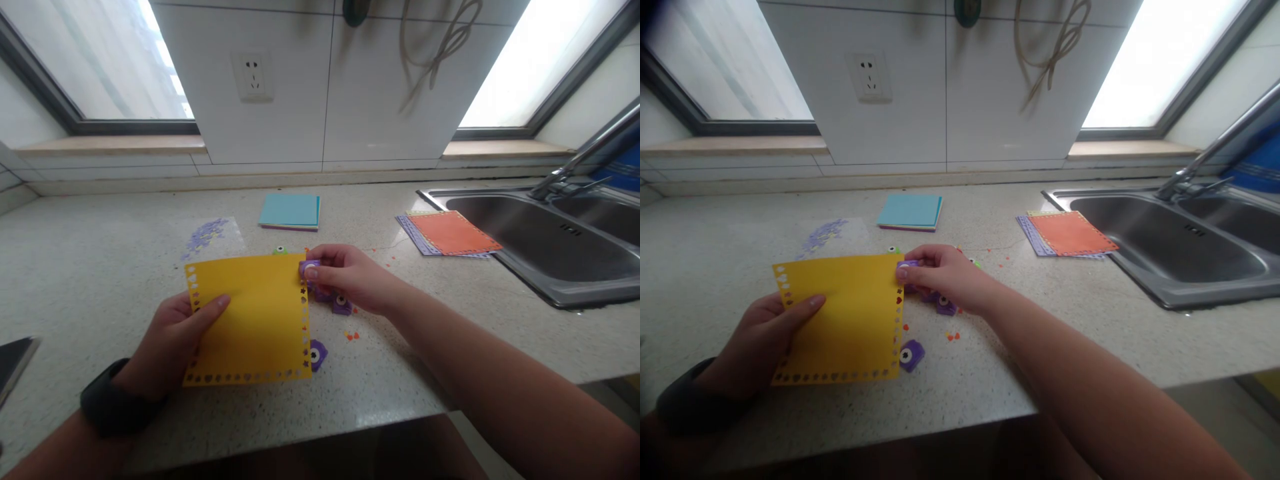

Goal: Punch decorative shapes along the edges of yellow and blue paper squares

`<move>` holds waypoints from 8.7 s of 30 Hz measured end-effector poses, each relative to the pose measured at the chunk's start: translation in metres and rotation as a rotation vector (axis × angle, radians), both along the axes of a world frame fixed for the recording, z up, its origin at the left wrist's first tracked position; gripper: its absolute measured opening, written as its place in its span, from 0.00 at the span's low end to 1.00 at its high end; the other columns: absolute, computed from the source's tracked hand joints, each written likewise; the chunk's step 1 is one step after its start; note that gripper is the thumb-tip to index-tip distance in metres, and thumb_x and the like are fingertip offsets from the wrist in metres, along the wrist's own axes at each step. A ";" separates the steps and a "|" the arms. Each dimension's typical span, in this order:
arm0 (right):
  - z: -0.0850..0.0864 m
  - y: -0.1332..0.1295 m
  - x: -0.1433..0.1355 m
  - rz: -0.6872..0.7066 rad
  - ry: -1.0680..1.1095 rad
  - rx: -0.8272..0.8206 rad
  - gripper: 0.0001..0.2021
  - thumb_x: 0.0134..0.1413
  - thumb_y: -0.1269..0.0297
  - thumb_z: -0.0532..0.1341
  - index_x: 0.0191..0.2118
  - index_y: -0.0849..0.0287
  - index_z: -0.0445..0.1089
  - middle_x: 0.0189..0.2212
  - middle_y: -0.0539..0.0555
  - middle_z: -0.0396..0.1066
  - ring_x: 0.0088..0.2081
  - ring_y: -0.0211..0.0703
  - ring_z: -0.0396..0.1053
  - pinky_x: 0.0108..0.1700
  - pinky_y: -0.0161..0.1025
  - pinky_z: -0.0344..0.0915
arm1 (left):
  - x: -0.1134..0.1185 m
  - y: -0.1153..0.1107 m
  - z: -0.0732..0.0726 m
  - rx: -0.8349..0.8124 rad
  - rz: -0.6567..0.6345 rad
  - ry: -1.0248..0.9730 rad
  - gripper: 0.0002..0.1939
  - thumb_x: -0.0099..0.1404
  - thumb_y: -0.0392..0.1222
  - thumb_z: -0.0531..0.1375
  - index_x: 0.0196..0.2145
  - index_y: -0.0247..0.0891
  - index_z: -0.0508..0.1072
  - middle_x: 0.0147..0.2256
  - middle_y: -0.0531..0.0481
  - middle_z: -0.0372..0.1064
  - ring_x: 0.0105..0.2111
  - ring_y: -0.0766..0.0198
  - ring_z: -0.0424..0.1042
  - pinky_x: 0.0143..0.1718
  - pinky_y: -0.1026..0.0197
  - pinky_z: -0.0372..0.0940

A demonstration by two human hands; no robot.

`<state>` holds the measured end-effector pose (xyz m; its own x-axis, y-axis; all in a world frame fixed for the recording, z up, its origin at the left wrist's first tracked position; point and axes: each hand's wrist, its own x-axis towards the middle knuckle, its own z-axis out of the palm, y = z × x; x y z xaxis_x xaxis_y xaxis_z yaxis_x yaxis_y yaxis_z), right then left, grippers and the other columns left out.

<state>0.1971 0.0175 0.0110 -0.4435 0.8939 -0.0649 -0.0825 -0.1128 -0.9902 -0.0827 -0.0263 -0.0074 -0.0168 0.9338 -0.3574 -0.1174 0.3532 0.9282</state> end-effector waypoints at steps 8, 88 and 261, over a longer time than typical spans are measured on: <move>0.008 -0.004 0.000 0.002 -0.090 -0.028 0.12 0.55 0.55 0.70 0.38 0.59 0.77 0.24 0.49 0.69 0.23 0.34 0.63 0.20 0.31 0.54 | 0.000 0.001 0.000 0.025 -0.016 0.028 0.15 0.50 0.48 0.74 0.35 0.41 0.81 0.35 0.44 0.83 0.31 0.46 0.82 0.28 0.54 0.79; 0.003 -0.008 -0.008 -0.059 -0.123 -0.084 0.17 0.51 0.49 0.71 0.33 0.59 0.74 0.26 0.51 0.70 0.22 0.33 0.60 0.21 0.34 0.52 | 0.005 -0.004 0.009 -0.020 -0.063 0.061 0.11 0.60 0.45 0.69 0.40 0.42 0.79 0.38 0.46 0.83 0.32 0.51 0.83 0.32 0.56 0.80; 0.017 -0.004 0.000 -0.128 0.306 0.045 0.14 0.57 0.62 0.69 0.32 0.56 0.61 0.28 0.47 0.69 0.31 0.37 0.70 0.34 0.37 0.64 | -0.003 -0.001 0.005 0.016 -0.261 -0.047 0.14 0.61 0.49 0.69 0.43 0.42 0.79 0.39 0.44 0.84 0.36 0.47 0.83 0.37 0.52 0.78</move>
<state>0.1972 0.0135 0.0277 -0.3203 0.9426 0.0948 -0.3874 -0.0390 -0.9211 -0.0855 -0.0271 -0.0025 0.2412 0.9100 -0.3371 -0.0671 0.3622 0.9297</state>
